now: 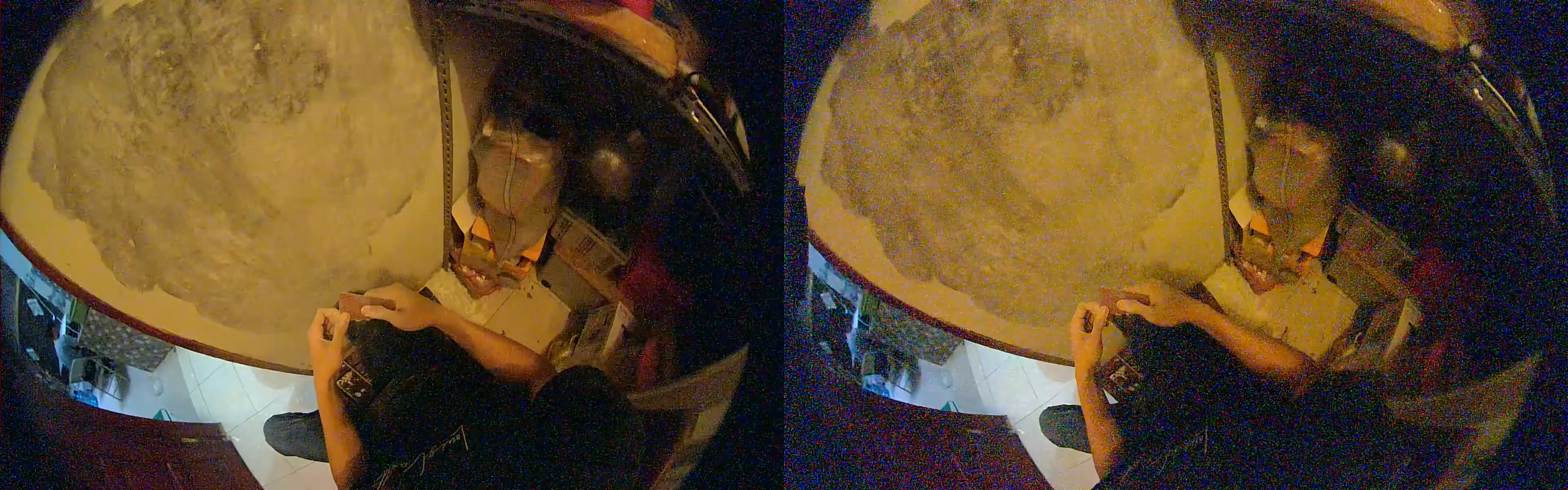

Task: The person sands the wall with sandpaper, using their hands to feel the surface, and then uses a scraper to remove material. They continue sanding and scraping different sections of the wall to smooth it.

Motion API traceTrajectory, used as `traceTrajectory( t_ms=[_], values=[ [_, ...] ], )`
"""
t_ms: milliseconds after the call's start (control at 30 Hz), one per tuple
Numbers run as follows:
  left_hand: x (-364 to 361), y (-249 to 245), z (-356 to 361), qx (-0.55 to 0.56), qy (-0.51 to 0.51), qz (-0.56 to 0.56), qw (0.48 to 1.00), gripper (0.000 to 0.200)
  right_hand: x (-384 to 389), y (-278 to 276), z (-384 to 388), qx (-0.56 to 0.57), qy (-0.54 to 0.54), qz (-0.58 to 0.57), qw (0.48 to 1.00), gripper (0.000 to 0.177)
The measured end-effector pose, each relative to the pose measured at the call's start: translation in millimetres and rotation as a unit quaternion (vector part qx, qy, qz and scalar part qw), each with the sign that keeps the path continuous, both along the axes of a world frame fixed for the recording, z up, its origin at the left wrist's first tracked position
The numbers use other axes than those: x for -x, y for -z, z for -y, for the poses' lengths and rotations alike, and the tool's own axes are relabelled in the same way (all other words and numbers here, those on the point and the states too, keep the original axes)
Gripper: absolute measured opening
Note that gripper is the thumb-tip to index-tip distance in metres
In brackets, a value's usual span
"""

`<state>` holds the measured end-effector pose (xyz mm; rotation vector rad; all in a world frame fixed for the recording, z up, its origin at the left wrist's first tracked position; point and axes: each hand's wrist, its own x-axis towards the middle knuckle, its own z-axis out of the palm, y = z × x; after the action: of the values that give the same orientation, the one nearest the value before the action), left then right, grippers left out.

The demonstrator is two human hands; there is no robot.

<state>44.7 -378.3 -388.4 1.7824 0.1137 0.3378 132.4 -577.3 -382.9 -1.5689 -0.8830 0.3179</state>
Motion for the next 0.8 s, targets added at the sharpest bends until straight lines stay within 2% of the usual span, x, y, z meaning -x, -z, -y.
traceTrajectory(
  t_ms=[67,133,167,233,367,467,533,633,733,800],
  values=[
    [-3,0,1,0.005,-0.006,-0.020,1.000,0.017,-3,3,3,0.016,0.004,0.027,0.999,0.032],
    [-6,7,-4,-0.096,-0.007,0.048,0.994,0.016,-9,14,5,0.028,-0.020,0.025,0.999,0.034],
    [-7,6,-4,-0.098,-0.008,0.047,0.994,0.016,-10,13,5,0.027,-0.022,0.024,0.999,0.034],
    [-9,7,-5,-0.053,0.000,0.069,0.996,0.016,-12,15,4,0.015,-0.044,-0.039,0.998,0.035],
    [-5,3,-6,-0.032,-0.015,0.019,0.999,0.014,-23,35,5,0.025,-0.063,-0.014,0.998,0.037],
    [-9,6,-7,-0.010,-0.035,-0.010,0.999,0.013,-31,38,3,0.063,-0.081,-0.045,0.994,0.038],
    [-14,11,-7,0.050,-0.046,-0.012,0.998,0.014,-32,28,3,0.110,-0.111,-0.104,0.982,0.044],
    [-25,20,-12,-0.013,-0.028,-0.036,0.999,0.013,-36,34,2,0.078,-0.135,-0.090,0.984,0.049],
    [-37,42,-12,0.021,-0.007,-0.066,0.998,0.010,-45,74,-8,0.037,-0.150,-0.094,0.984,0.050],
    [-43,34,5,0.021,-0.011,-0.089,0.996,0.008,-53,103,-15,-0.002,-0.165,-0.095,0.982,0.051]
  ],
)
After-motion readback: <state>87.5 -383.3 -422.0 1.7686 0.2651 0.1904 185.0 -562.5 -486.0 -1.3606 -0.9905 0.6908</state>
